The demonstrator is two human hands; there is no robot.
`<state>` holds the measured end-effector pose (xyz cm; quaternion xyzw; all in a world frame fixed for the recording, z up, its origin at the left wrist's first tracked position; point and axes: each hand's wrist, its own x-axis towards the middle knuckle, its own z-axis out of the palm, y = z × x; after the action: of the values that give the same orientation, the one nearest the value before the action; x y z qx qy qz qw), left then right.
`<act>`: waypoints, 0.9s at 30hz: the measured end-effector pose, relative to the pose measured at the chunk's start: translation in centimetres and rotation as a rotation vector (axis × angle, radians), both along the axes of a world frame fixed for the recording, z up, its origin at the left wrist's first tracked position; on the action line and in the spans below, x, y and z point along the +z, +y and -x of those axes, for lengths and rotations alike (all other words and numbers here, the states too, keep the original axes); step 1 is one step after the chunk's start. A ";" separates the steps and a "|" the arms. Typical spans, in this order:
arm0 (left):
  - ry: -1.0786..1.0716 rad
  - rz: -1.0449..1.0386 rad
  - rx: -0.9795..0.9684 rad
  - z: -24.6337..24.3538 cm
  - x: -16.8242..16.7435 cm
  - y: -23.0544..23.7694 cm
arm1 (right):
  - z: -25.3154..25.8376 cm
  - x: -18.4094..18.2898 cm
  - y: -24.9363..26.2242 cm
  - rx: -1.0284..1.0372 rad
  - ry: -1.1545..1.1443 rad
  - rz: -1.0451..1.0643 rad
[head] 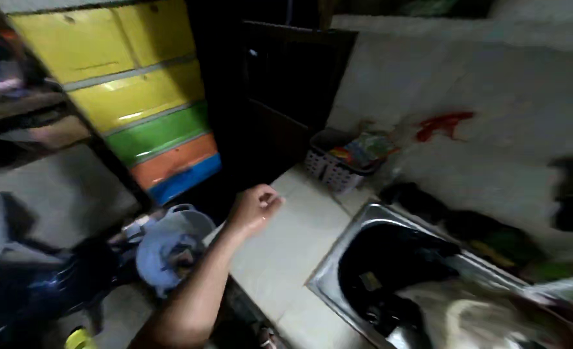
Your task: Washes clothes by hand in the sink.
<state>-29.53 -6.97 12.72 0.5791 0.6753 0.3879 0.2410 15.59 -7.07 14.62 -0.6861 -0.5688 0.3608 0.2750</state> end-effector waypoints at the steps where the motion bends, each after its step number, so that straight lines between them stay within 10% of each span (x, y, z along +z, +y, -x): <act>1: -0.045 0.003 -0.150 -3.8 0.2 1.1 | -2.9 -2.0 1.8 0.036 -0.046 -0.077; 9: 0.065 0.062 -0.891 -29.6 -0.2 6.7 | -4.7 0.4 5.2 -0.013 -0.241 -0.083; 16: 0.339 0.267 -0.819 -37.0 3.2 8.2 | -7.5 -2.9 0.5 -0.307 0.342 -0.084; 22: -0.263 0.353 -0.584 -38.6 2.0 8.5 | -6.2 -13.2 0.7 -0.384 0.247 0.139; 27: -0.438 0.330 -0.347 -35.8 -3.0 9.9 | -5.3 -9.9 2.7 -0.577 0.653 -0.071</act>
<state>6.26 2.98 9.69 0.5413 0.5524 0.3419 0.5338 20.85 -4.34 4.76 -0.6569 -0.2489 0.4476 0.5533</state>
